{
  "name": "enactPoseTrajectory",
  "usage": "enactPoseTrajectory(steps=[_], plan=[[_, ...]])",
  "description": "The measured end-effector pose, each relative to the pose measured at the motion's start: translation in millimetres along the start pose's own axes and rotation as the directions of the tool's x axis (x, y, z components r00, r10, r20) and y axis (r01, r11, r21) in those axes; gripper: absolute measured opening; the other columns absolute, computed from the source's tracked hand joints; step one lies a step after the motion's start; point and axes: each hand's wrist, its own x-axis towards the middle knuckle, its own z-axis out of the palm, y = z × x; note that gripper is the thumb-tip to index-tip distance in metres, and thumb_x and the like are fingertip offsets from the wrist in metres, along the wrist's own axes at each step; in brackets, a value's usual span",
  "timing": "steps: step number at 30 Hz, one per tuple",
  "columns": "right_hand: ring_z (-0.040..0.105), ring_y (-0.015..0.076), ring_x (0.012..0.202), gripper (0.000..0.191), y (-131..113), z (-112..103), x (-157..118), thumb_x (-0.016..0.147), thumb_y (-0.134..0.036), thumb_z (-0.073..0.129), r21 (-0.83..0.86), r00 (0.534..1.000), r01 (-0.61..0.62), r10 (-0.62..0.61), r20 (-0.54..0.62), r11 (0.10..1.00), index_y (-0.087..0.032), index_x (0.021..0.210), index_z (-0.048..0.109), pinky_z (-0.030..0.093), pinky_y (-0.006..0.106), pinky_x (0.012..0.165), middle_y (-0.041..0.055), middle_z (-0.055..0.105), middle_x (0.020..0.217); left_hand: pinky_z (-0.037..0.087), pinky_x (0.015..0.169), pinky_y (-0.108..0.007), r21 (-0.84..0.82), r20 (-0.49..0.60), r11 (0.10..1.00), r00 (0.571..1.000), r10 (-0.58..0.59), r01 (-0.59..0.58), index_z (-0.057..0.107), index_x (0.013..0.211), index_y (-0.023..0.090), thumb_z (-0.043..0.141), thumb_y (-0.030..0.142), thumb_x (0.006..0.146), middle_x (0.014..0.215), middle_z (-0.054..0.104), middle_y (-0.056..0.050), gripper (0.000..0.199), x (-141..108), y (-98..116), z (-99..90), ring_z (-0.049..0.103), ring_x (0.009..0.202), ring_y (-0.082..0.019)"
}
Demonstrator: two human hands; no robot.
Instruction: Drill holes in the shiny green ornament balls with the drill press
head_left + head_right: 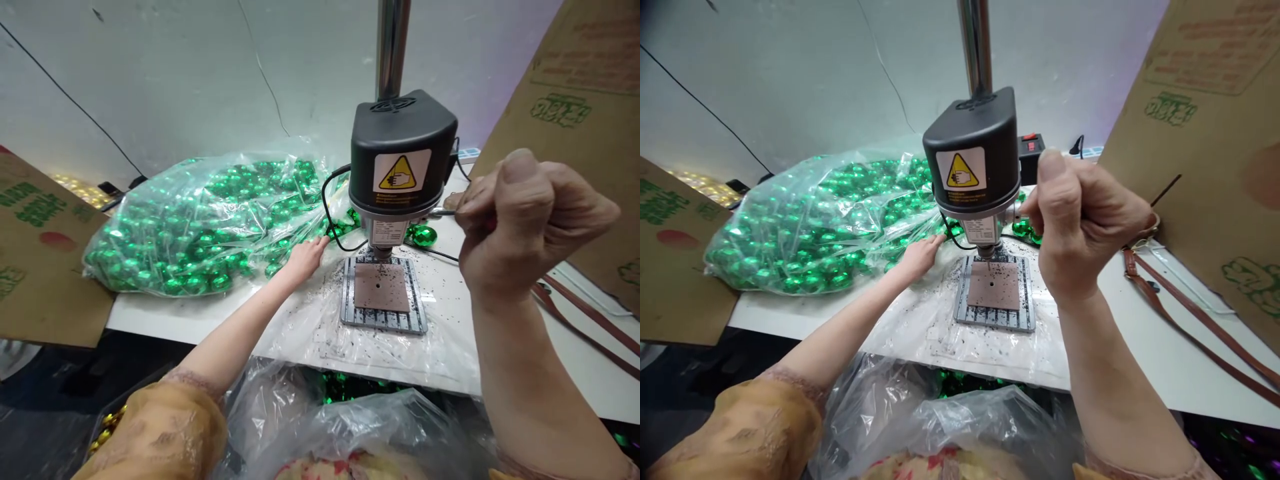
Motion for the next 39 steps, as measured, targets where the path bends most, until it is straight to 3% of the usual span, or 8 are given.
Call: enactPoseTrajectory(steps=[5,9,18,24,27,32,34,39], plan=[[0.044,0.0013,0.044,0.036,1,0,-1,0.088,-0.017,0.057,0.023,1.0,0.006,-0.006,-0.008,1.0,-0.016,0.053,0.055,0.034,0.025,0.046,-0.007,0.044,0.045,0.053,0.08,-0.036,0.005,0.111,0.985,0.979,-0.169,0.17,0.055,0.13,0.02,0.048,0.022,0.099,0.137,0.054,-0.017,0.032,-16,-12,6.2,0.07,0.102,-0.03],[0.044,0.0019,0.043,0.036,2,0,-3,0.089,-0.018,0.058,0.04,1.0,0.022,-0.021,-0.003,0.999,-0.017,0.053,0.055,0.033,0.025,0.046,-0.0074,0.043,0.044,0.055,0.083,-0.038,0.034,0.141,0.962,0.951,-0.274,0.272,0.051,0.131,0.017,0.071,0.031,0.088,0.138,0.05,-0.02,0.05,-36,-8,10.8,0.069,0.106,-0.033],[0.04,0.0028,0.042,0.037,1,-4,-3,0.089,-0.018,0.059,0.059,0.999,0.025,-0.028,0.045,0.998,-0.018,0.052,0.054,0.025,0.027,0.042,-0.0064,0.042,0.045,0.051,0.09,-0.047,0.13,0.118,0.966,0.964,-0.238,0.223,0.056,0.127,0.019,0.069,0.025,0.084,0.124,0.063,-0.019,0.045,-68,-20,9.4,0.062,0.113,-0.039],[0.039,0.0015,0.042,0.039,-2,-1,-3,0.09,-0.016,0.057,0.044,1.0,0.008,-0.009,0.028,0.999,-0.017,0.051,0.052,0.026,0.025,0.045,-0.0069,0.041,0.045,0.049,0.093,-0.045,0.081,-0.16,0.997,0.987,0.008,0.005,0.065,0.108,0.018,0.051,0.009,0.089,0.115,0.065,-0.017,0.026,-60,-1,11.1,0.059,0.115,-0.035],[0.038,0.0013,0.041,0.039,-4,-3,-3,0.09,-0.018,0.057,0.032,0.998,-0.01,0.008,0.056,0.999,-0.018,0.052,0.054,0.024,0.024,0.043,-0.0072,0.04,0.045,0.052,0.082,-0.037,0.024,-0.397,0.975,0.893,0.21,-0.219,0.064,0.091,0.019,0.043,0.002,0.088,0.094,0.066,-0.011,0.028,-59,15,12.5,0.063,0.094,-0.025],[0.038,0.0012,0.043,0.041,-4,-6,-2,0.092,-0.03,0.058,0.016,0.993,-0.061,0.059,0.102,0.998,-0.019,0.053,0.054,0.03,0.024,0.047,-0.0068,0.045,0.048,0.05,0.071,-0.031,0.139,-0.624,0.686,0.475,0.62,-0.714,0.059,0.083,0.02,0.042,0.011,0.095,0.089,0.065,-0.007,0.023,-72,77,0.3,0.059,0.077,-0.017],[0.037,0.0012,0.043,0.042,-4,-7,-1,0.092,-0.033,0.058,0.022,0.992,-0.071,0.068,0.11,0.997,-0.018,0.053,0.053,0.031,0.024,0.047,-0.0067,0.045,0.048,0.051,0.07,-0.032,0.107,-0.539,0.642,0.498,0.679,-0.759,0.061,0.088,0.019,0.044,0.013,0.096,0.087,0.064,-0.007,0.019,-75,121,-6.4,0.058,0.077,-0.018],[0.037,0.0018,0.043,0.044,-7,-10,2,0.093,-0.034,0.057,-0.052,0.984,-0.063,0.07,0.163,0.997,-0.019,0.052,0.051,0.034,0.023,0.046,-0.0072,0.041,0.046,0.053,0.092,-0.047,-0.128,-0.246,0.681,0.689,0.682,-0.721,0.063,0.117,0.027,0.051,0.022,0.096,0.121,0.065,-0.013,0.024,-53,232,-11.8,0.06,0.113,-0.027]])
